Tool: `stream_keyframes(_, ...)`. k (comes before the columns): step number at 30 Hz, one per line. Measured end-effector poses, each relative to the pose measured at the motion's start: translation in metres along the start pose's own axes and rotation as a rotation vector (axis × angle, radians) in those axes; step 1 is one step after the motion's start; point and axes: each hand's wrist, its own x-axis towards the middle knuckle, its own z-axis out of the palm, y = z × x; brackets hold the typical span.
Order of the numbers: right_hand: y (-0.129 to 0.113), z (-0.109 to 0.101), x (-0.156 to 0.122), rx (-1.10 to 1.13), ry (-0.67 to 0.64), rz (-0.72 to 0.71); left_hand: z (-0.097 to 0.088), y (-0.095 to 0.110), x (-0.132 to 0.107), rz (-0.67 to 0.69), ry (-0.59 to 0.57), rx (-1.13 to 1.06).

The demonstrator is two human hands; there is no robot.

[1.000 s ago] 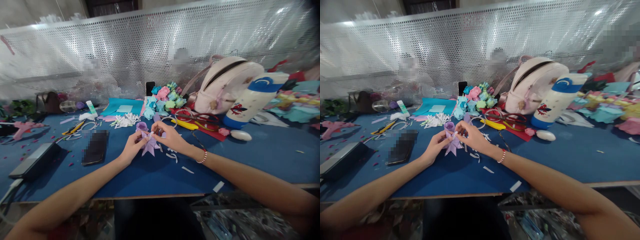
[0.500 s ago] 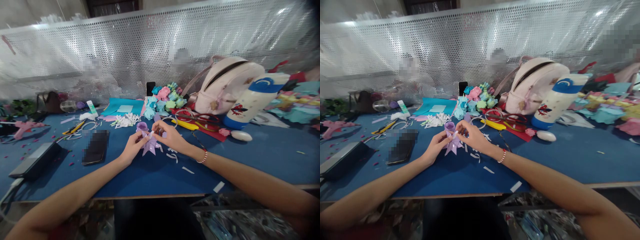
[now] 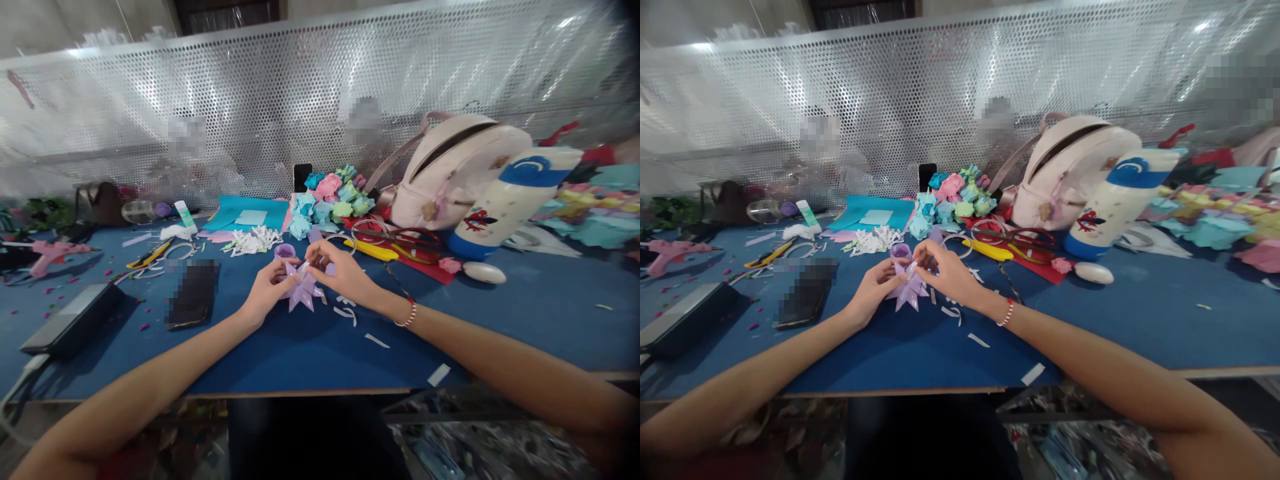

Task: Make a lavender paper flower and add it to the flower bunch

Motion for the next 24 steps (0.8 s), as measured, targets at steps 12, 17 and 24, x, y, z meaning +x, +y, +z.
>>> stream_keyframes(12,-0.0062,0.0023,-0.0034,0.094,0.026,-0.045,-0.0026,-0.0029,0.0035,-0.056,0.024,-0.114)
stream_keyframes(17,-0.0079,0.0049,-0.0024,0.16,0.032,-0.032,-0.0023,-0.0016,0.0029,-0.021,0.041,-0.124)
stream_keyframes(24,-0.0053,-0.0013,-0.0035,-0.107,0.16,-0.271,-0.0026,-0.0004,0.0023,0.011,0.051,0.025)
